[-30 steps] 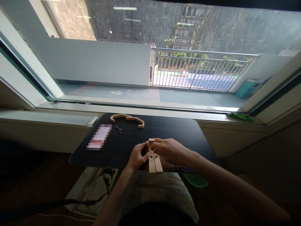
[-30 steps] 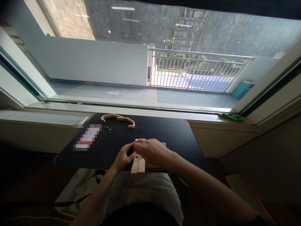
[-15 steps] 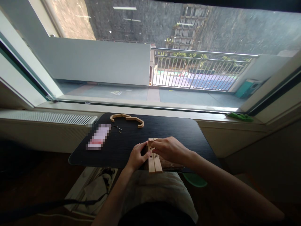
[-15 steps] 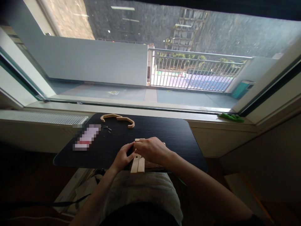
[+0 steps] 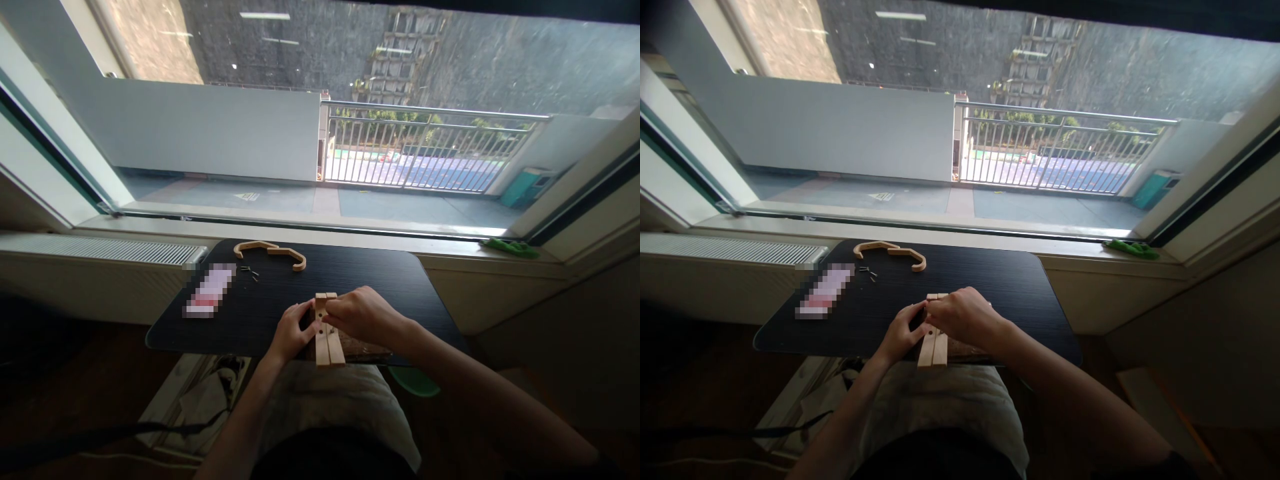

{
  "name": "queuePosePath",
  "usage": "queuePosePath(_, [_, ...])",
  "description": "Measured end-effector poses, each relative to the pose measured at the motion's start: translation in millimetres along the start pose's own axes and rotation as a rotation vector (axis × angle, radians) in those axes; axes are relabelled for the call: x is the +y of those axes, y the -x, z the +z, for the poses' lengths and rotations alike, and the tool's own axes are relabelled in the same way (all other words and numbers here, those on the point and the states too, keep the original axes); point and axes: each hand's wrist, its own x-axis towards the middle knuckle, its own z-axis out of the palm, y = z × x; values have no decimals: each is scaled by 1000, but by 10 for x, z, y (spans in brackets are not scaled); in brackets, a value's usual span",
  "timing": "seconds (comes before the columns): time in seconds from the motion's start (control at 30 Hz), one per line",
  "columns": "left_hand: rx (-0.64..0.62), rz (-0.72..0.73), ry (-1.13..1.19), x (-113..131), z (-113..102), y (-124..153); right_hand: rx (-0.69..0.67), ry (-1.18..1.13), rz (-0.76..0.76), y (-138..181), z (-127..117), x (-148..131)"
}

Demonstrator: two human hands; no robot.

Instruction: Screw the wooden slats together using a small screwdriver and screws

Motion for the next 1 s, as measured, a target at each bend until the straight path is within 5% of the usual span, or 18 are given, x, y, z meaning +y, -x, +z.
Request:
queuePosePath(0.5, [-11,12,-9,31,-18,-5,-1,-36,145,13,8,-53])
queuePosePath(1.0, [0,18,-14,37,-10,4,147,-632,17,176,227,20])
